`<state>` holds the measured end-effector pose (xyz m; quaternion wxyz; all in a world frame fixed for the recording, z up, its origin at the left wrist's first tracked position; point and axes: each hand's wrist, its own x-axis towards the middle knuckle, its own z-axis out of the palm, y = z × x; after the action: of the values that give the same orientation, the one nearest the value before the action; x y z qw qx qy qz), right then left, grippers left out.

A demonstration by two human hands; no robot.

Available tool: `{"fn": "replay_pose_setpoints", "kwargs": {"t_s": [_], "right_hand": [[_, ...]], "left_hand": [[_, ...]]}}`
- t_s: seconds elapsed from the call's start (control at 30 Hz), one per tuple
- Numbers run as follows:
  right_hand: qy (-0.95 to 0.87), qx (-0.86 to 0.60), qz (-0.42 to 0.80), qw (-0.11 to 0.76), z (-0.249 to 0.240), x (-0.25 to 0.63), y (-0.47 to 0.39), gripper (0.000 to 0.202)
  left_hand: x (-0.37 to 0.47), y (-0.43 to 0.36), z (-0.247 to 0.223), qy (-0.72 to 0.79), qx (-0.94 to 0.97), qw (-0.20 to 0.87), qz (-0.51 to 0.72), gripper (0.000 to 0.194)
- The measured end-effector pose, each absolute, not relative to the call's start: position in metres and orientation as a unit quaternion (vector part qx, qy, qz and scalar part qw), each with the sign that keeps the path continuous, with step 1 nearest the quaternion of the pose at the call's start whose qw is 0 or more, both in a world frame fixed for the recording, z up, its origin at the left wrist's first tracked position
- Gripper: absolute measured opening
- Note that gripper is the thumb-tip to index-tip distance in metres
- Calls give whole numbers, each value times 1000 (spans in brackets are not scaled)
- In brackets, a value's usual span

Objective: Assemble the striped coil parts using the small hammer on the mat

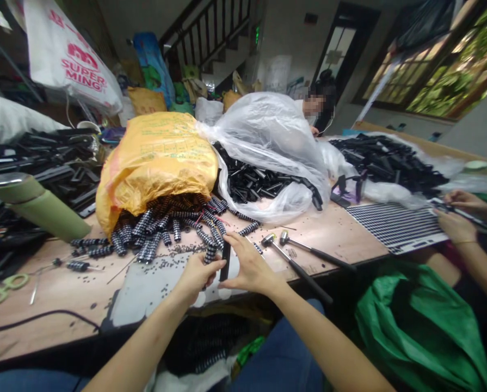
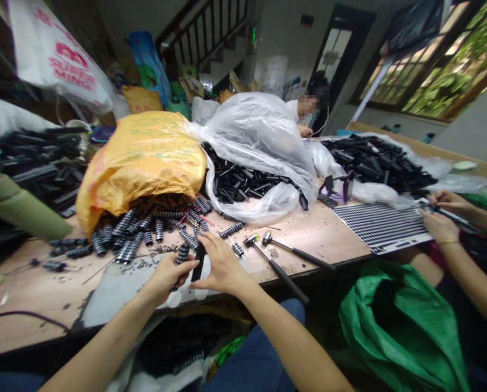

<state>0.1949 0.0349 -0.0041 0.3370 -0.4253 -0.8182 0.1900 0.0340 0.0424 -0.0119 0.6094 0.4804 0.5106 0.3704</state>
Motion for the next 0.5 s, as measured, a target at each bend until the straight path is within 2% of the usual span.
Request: {"fn": "replay_pose_setpoints", "kwargs": {"t_s": [0.13,0.23,0.33,0.43,0.5], "right_hand": [[-794,-470,199,331,-21,189,23,101],[-777,-510,219,296,-40,190,13,105],[-752,-562,220,264,-56,195,5,106],[-728,-602,209,250,-64,199,0,106],[-724,-610,204,248,-64,199,-1,107]], "left_hand": [[25,41,-27,508,524,562,389,39],[12,43,-52,546,646,367,387,32],[-2,40,-74,523,766,166,335,29],[-17,31,-85,508,808,30,297,33],[-29,26,-91,505,812,-10,292,33]]}}
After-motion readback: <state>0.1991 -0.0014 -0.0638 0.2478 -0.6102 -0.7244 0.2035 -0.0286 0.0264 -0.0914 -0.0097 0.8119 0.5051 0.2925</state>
